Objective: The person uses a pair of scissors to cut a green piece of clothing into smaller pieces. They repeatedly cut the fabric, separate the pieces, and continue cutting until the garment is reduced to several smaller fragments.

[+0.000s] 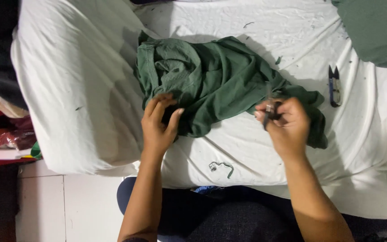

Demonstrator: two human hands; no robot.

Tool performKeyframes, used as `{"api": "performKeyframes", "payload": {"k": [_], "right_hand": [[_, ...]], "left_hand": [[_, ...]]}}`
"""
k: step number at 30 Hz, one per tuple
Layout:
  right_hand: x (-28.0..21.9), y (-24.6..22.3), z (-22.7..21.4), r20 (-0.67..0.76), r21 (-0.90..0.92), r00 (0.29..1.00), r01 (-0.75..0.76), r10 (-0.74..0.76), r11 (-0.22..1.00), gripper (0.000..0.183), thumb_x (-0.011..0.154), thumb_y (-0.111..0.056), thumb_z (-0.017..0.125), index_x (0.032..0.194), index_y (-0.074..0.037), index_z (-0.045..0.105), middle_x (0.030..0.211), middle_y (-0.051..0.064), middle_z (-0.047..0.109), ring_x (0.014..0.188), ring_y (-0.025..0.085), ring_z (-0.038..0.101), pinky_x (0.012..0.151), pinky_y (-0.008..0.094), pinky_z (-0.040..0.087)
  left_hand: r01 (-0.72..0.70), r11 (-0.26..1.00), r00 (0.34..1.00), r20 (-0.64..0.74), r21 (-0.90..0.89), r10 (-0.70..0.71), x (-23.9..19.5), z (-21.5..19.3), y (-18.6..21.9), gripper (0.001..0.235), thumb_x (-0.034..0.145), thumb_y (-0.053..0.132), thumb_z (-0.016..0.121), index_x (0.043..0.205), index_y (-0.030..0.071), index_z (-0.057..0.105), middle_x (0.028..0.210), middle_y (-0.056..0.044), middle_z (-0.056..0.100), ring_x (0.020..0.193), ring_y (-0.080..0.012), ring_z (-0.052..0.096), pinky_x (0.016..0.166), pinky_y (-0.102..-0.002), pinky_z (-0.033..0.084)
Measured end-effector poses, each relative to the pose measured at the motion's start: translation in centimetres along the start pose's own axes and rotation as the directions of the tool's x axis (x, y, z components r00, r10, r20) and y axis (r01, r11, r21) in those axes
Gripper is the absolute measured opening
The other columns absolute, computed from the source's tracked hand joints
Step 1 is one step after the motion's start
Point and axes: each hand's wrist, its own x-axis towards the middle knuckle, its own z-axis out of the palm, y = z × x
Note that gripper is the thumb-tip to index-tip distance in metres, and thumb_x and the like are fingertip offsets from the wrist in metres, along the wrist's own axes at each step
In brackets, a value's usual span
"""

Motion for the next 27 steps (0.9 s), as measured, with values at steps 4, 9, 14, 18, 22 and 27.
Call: {"api": "performKeyframes", "payload": {"k": [4,9,14,18,22,27], "right_hand": [[0.7,1.8,6.6,0.037,-0.078,0.997,0.076,-0.073,0.994,0.042,0.083,0.009,0.085,0.090,0.000,0.044,0.100,0.022,0.072,0.091,0.030,0.076,0.080,0.035,0.059],[3.1,3.4,12.8,0.012,-0.484,0.980,0.181,-0.201,0.856,0.042,0.071,-0.004,0.091,0.081,-0.006,0.051,0.089,0.010,0.078,0.080,0.032,0.076,0.067,0.038,0.059],[3.6,5.9,14.8,0.030,-0.549,0.971,0.213,-0.236,0.808,0.037,0.069,-0.001,0.083,0.082,-0.009,0.050,0.084,0.007,0.075,0.082,0.031,0.075,0.070,0.039,0.059],[3.6,6.6,15.6,-0.040,-0.607,0.969,0.171,-0.245,0.776,0.033,0.071,-0.004,0.083,0.081,-0.009,0.053,0.073,0.012,0.069,0.073,0.036,0.073,0.062,0.042,0.057],[3.5,6.2,14.3,-0.095,-0.499,0.982,0.097,-0.166,0.861,0.028,0.069,-0.003,0.079,0.083,-0.006,0.056,0.072,0.020,0.065,0.076,0.045,0.070,0.060,0.047,0.051],[2.1,4.6,11.1,-0.059,0.080,0.983,-0.167,0.172,0.983,0.029,0.083,-0.009,0.086,0.085,-0.009,0.057,0.083,0.007,0.071,0.079,0.011,0.066,0.066,0.020,0.045]], "left_hand": [[-0.075,0.984,0.997,-0.018,0.161,0.079,1.7,1.4,0.4,0.037,0.091,0.006,0.080,0.125,0.002,0.066,0.126,-0.019,0.062,0.109,-0.0419,0.063,0.091,-0.051,0.050],[-0.037,0.978,0.997,-0.058,0.205,0.050,1.0,3.1,-1.9,0.043,0.085,0.005,0.081,0.126,0.002,0.069,0.113,-0.017,0.068,0.100,-0.0372,0.063,0.087,-0.045,0.048],[0.013,0.982,0.996,-0.088,0.188,0.004,0.9,3.5,-2.2,0.041,0.083,0.008,0.083,0.123,0.006,0.073,0.101,-0.010,0.068,0.087,-0.0294,0.059,0.079,-0.039,0.045],[0.073,0.990,0.994,-0.085,0.117,-0.063,0.7,3.6,-2.2,0.036,0.084,0.008,0.081,0.120,0.009,0.076,0.087,-0.005,0.063,0.080,-0.0252,0.056,0.073,-0.036,0.042],[0.131,0.989,0.990,-0.070,0.074,-0.126,0.3,3.5,-2.2,0.032,0.087,0.010,0.079,0.120,0.011,0.077,0.081,-0.003,0.061,0.077,-0.0235,0.055,0.071,-0.034,0.040],[0.181,0.982,0.982,-0.051,-0.061,-0.184,0.3,2.8,-2.0,0.029,0.088,0.008,0.076,0.117,0.010,0.077,0.083,-0.011,0.064,0.081,-0.0328,0.060,0.075,-0.039,0.044]]}}
